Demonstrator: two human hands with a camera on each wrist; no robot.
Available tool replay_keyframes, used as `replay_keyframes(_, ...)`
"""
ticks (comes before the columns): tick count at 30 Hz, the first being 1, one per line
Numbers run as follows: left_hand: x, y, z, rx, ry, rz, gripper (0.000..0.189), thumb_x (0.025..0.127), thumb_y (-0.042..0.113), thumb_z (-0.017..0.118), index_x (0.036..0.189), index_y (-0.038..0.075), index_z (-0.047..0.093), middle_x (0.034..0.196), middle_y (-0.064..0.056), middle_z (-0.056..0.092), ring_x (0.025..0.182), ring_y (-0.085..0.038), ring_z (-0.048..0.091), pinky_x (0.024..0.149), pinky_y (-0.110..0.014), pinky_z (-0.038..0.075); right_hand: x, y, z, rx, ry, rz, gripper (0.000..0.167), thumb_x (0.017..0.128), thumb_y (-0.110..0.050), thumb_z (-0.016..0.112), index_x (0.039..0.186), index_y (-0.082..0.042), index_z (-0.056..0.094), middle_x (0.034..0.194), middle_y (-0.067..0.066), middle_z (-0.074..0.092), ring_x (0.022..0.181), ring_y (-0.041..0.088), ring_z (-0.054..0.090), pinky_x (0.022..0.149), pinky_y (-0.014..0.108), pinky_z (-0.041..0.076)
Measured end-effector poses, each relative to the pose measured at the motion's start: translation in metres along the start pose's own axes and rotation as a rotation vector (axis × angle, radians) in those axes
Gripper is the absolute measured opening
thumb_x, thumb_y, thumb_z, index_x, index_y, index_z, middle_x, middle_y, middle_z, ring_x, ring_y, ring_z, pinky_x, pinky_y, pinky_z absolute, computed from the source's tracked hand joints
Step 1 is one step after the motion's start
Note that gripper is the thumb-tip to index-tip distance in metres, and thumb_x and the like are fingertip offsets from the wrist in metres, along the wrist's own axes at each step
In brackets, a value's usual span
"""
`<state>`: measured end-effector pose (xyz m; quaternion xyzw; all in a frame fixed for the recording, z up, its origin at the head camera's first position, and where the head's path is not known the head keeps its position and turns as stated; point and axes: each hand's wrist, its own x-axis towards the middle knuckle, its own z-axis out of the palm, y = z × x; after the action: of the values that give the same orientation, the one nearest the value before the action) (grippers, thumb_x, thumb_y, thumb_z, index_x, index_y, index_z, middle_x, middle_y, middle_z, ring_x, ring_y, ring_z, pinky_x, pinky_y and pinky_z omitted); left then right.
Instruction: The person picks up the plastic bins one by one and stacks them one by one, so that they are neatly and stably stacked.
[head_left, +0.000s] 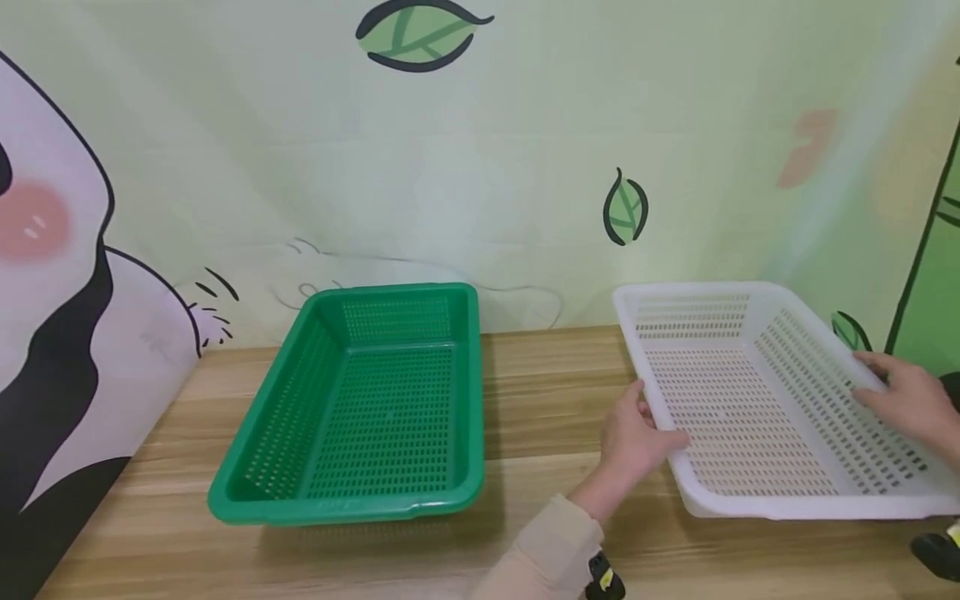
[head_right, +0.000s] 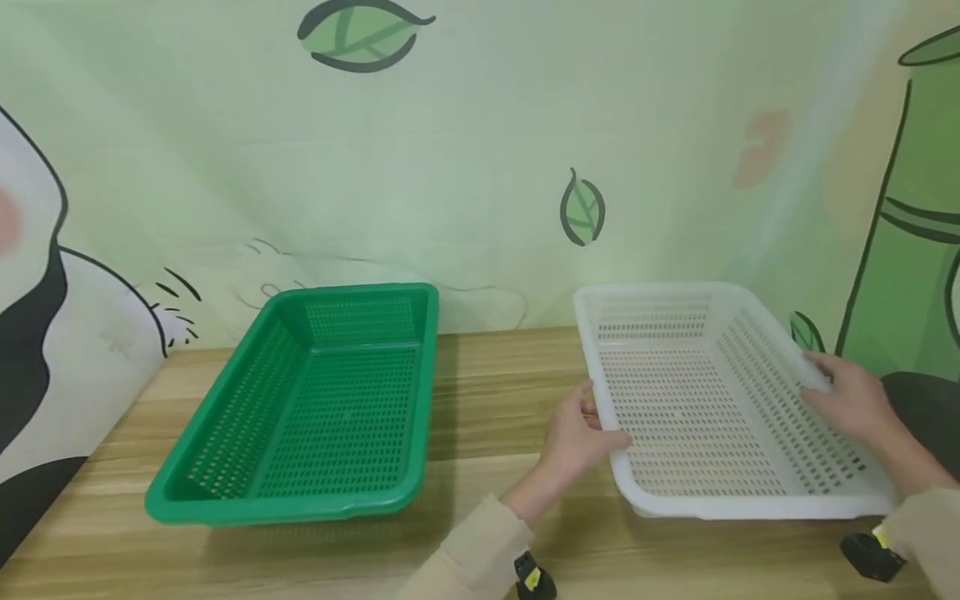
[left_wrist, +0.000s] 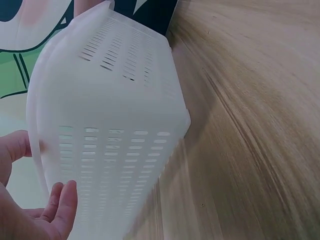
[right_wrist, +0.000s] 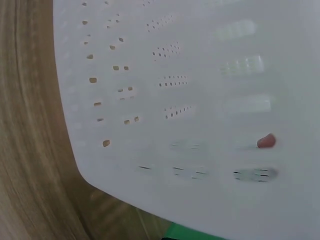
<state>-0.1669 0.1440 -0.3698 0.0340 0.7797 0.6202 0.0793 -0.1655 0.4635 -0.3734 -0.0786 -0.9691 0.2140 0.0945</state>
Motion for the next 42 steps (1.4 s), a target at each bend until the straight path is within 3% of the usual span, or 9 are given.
replay_keyframes(8, 0.000, -0.002, -0.007, 0.014, 0.021, 0.000, 0.077, 0.058, -0.002, 0.076, 0.129, 0.004, 0.047, 0.074, 0.004, 0.054, 0.062, -0.005, 0.052, 0.055, -0.018, 0.046, 0.004, -0.007, 0.000, 0.015, -0.005, 0.017, 0.056, 0.083, -0.002, 0.049, 0.128, 0.021, 0.024, 0.106, 0.044, 0.039, 0.062, 0.031, 0.058, 0.047, 0.033, 0.048)
replay_keyframes(18, 0.003, 0.000, -0.020, -0.065, 0.011, 0.012, 0.077, 0.059, -0.009, 0.072, 0.131, 0.002, 0.046, 0.077, 0.002, 0.054, 0.066, -0.009, 0.057, 0.058, -0.021, 0.050, -0.001, -0.016, 0.001, 0.126, -0.028, 0.066, 0.056, 0.088, -0.008, 0.050, 0.131, 0.018, 0.025, 0.105, 0.040, 0.040, 0.058, 0.022, 0.059, 0.047, 0.033, 0.050)
replay_keyframes(31, 0.006, 0.014, -0.060, 0.000, -0.026, 0.064, 0.077, 0.062, -0.009, 0.071, 0.133, -0.002, 0.041, 0.089, -0.007, 0.061, 0.071, -0.013, 0.061, 0.058, -0.024, 0.052, 0.002, -0.046, 0.000, 0.204, -0.061, 0.010, 0.062, 0.089, -0.017, 0.052, 0.134, 0.015, 0.025, 0.106, 0.031, 0.043, 0.061, 0.014, 0.059, 0.049, 0.032, 0.051)
replay_keyframes(42, 0.001, 0.024, -0.090, -0.021, -0.102, 0.025, 0.078, 0.066, -0.012, 0.066, 0.136, -0.006, 0.033, 0.098, -0.013, 0.058, 0.079, -0.017, 0.061, 0.066, -0.026, 0.054, 0.001, -0.072, 0.002, 0.210, -0.065, -0.022, 0.059, 0.088, -0.016, 0.054, 0.131, 0.017, 0.030, 0.105, 0.030, 0.045, 0.058, 0.012, 0.057, 0.048, 0.031, 0.050)
